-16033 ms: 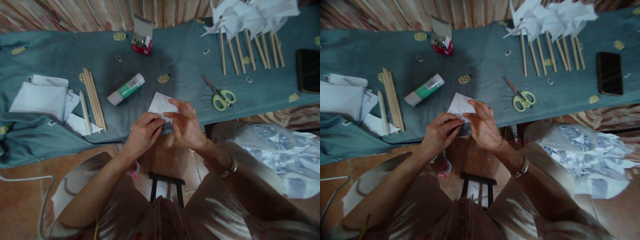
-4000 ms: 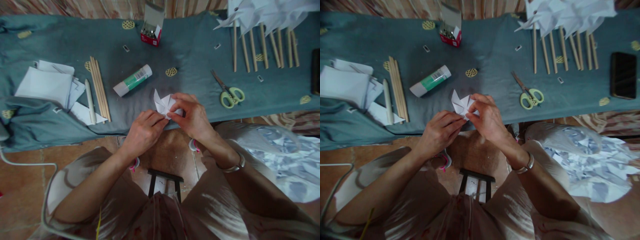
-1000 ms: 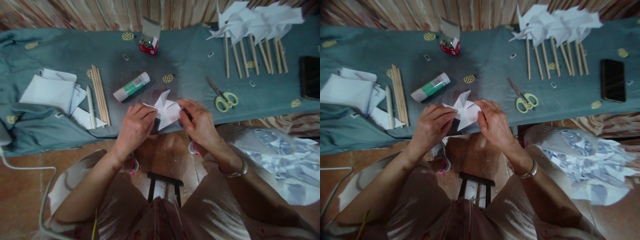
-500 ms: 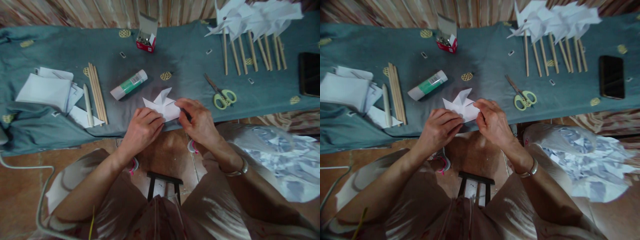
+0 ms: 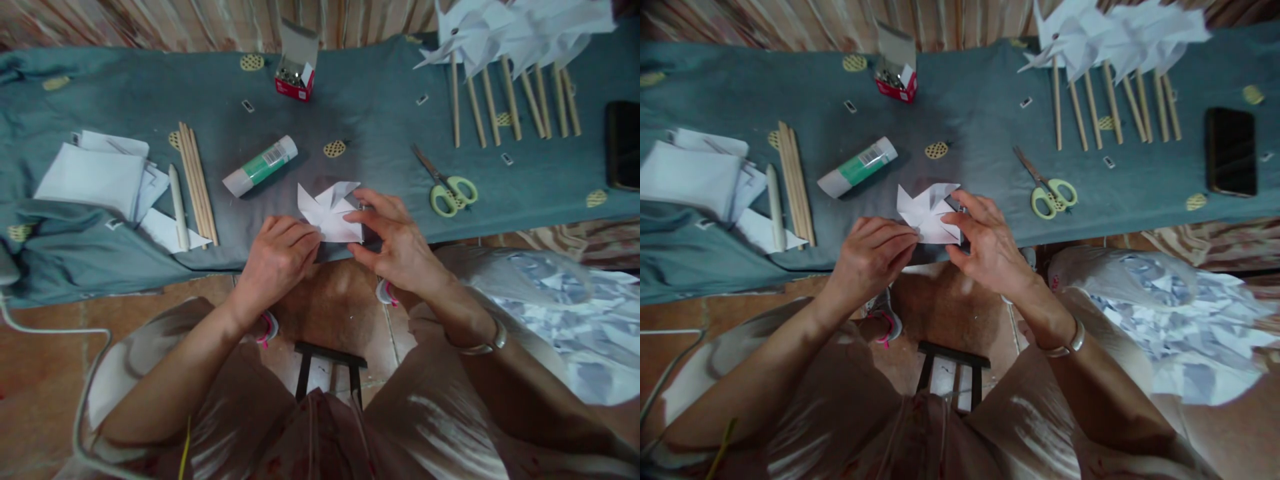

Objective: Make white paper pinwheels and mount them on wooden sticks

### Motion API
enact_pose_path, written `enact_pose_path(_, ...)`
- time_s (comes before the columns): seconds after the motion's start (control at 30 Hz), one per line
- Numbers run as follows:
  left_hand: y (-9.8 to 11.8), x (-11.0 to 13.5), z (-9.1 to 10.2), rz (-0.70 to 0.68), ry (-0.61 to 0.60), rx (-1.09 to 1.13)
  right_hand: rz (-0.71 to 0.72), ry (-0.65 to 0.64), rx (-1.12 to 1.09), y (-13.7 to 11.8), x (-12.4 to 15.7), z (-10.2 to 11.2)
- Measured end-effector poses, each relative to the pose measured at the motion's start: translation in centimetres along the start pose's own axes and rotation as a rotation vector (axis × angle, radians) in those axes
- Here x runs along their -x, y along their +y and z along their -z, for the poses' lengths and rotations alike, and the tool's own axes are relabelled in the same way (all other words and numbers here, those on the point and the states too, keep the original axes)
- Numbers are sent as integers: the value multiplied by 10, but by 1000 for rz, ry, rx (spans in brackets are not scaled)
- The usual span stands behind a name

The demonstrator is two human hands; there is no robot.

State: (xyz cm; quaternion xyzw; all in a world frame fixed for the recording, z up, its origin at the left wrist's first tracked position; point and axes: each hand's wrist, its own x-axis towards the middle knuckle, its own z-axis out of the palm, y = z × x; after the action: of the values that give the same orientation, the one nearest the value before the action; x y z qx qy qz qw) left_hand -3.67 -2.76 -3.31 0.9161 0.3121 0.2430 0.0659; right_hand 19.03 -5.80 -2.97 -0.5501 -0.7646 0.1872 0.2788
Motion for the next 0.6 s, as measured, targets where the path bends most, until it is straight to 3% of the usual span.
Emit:
enact_pose_path(0.3,-1,1,1,-54,43,-24,-104,-28,-261,0,-4,5)
enact_pose_path(0.6,3,3,-2,-41,-7,-14,-172,27,-385,1,-13,-2)
